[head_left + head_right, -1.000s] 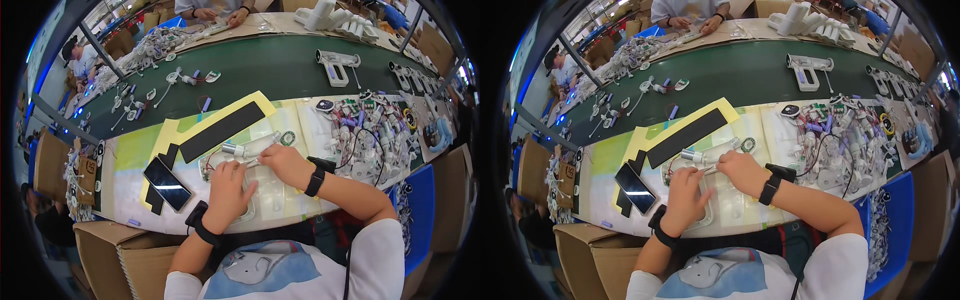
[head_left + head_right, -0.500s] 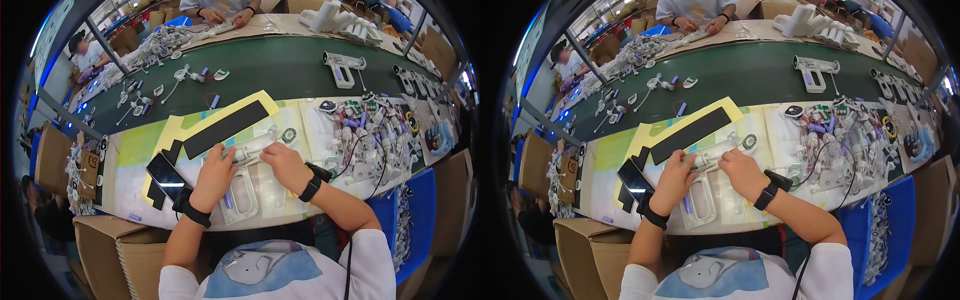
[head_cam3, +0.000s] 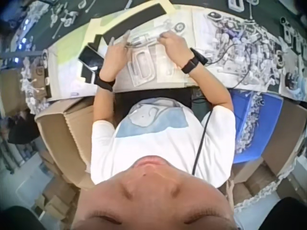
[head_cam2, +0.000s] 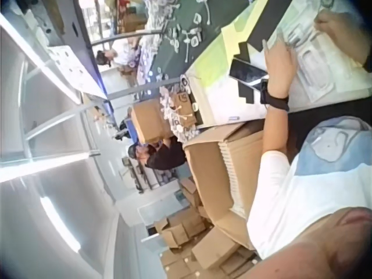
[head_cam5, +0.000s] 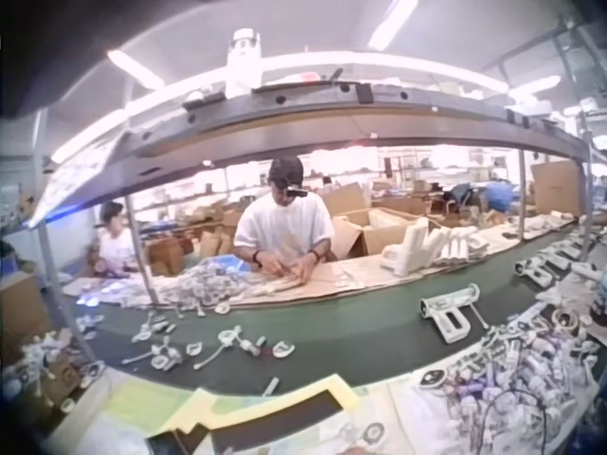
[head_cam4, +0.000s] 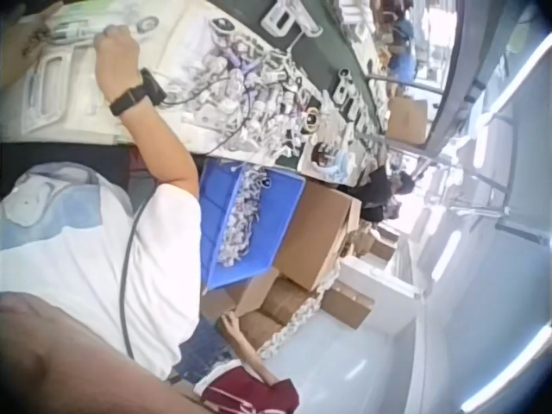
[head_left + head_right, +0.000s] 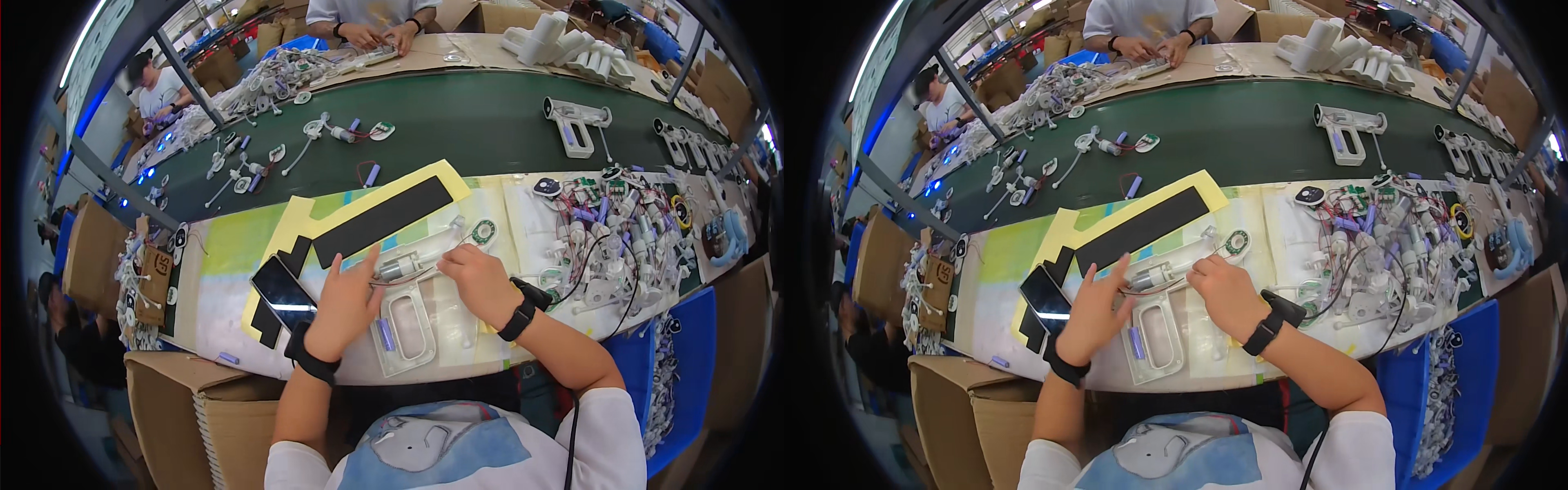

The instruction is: Assembling electronic components including a motor and battery into a plastic toy gun housing on a production line.

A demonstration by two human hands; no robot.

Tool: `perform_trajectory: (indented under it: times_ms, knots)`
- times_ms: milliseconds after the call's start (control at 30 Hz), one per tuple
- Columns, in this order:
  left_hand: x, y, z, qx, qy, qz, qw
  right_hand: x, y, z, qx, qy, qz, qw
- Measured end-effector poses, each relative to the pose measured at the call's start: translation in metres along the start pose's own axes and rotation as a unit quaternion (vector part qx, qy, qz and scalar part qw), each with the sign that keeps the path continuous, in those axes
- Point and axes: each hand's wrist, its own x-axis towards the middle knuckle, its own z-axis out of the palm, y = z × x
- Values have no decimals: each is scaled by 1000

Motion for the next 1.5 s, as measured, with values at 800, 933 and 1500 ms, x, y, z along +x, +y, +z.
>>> perform_trajectory:
  times_ms: [800,933,1500]
  knots:
    - [65,55,33,-107,36,177,978,42,82,-22,49,73,262,961]
    - [64,56,24,-77,58,123,988,94,47,-11,-62,61,215,973]
    - [63,56,37,-149,20,19,988,47,61,-19,132,13,204,970]
